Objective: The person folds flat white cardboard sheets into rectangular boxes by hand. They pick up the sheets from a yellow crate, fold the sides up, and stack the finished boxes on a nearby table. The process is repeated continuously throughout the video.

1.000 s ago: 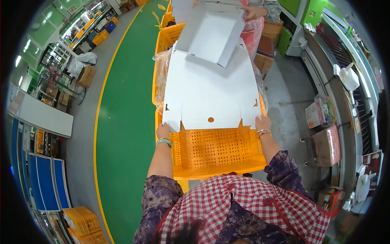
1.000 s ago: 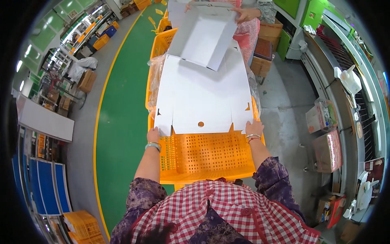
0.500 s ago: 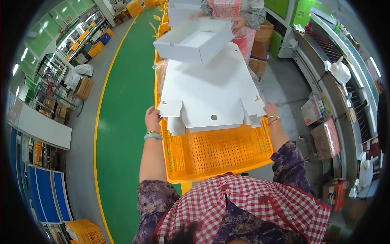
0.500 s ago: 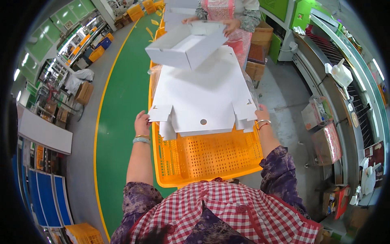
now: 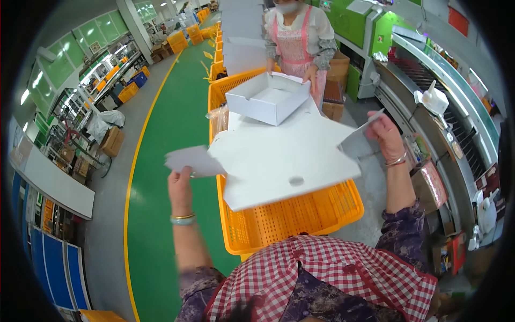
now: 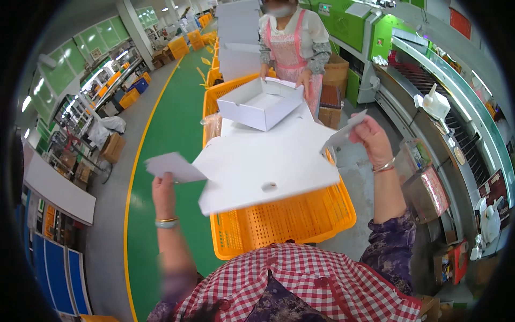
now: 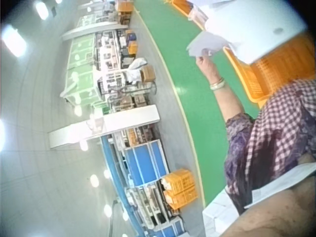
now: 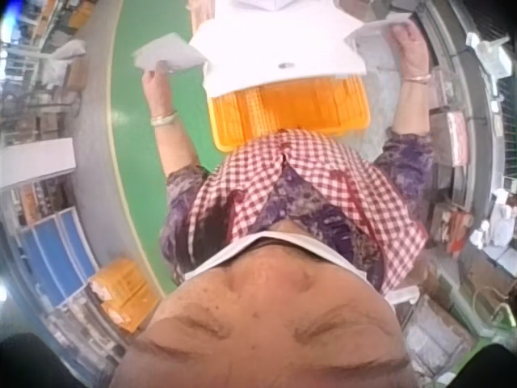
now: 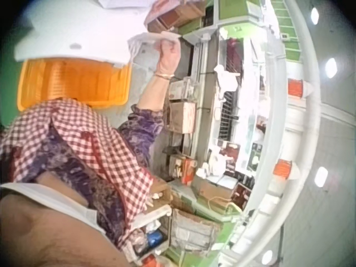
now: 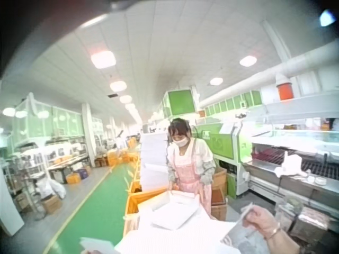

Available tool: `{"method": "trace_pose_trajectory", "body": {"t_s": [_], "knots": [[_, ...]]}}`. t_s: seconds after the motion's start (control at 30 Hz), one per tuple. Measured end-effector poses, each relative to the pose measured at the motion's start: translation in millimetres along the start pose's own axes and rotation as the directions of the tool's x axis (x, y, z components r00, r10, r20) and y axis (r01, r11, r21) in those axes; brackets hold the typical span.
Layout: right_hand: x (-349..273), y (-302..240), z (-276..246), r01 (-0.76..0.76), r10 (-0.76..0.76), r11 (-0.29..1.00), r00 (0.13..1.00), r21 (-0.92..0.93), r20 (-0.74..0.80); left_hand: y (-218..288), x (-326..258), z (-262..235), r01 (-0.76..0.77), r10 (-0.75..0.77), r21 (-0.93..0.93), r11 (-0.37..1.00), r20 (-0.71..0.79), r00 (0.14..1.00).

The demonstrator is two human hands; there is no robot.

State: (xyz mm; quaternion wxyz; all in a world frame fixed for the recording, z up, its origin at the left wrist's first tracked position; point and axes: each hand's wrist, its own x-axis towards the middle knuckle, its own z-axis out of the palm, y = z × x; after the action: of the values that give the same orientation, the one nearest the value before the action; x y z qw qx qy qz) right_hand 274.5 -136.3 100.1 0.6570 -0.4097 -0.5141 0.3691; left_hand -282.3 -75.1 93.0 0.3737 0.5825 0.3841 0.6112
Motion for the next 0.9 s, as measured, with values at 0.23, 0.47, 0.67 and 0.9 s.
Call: {"method": "trace_pose_trajectory", "body": {"t_s": [0.23, 0.47, 0.67, 0.9], "knots": [[-38, 69, 8, -0.095, 0.02, 0.793, 0.991, -0.602, -0.131, -18, -18, 0, 0.003, -0.029, -0.192, 0.981, -0.135, 0.99], [-83, 58, 89, -0.246, 0.258, 0.879, 0.966, -0.408, -0.027, 3, -52, -4, 0.119, -0.12, 0.03, 0.992, 0.027, 0.992], [-82, -35, 170, 0.343, -0.051, 0.665, 0.907, -0.663, 0.418, 95, -53, 27, -0.049, -0.092, 0.367, 0.929, 0.357, 0.93], [-82, -122, 195, 0.173, 0.054, 0.891, 0.877, -0.42, 0.477, 159, -50, 39, -0.221, -0.123, 0.394, 0.892, 0.682, 0.721]]}}
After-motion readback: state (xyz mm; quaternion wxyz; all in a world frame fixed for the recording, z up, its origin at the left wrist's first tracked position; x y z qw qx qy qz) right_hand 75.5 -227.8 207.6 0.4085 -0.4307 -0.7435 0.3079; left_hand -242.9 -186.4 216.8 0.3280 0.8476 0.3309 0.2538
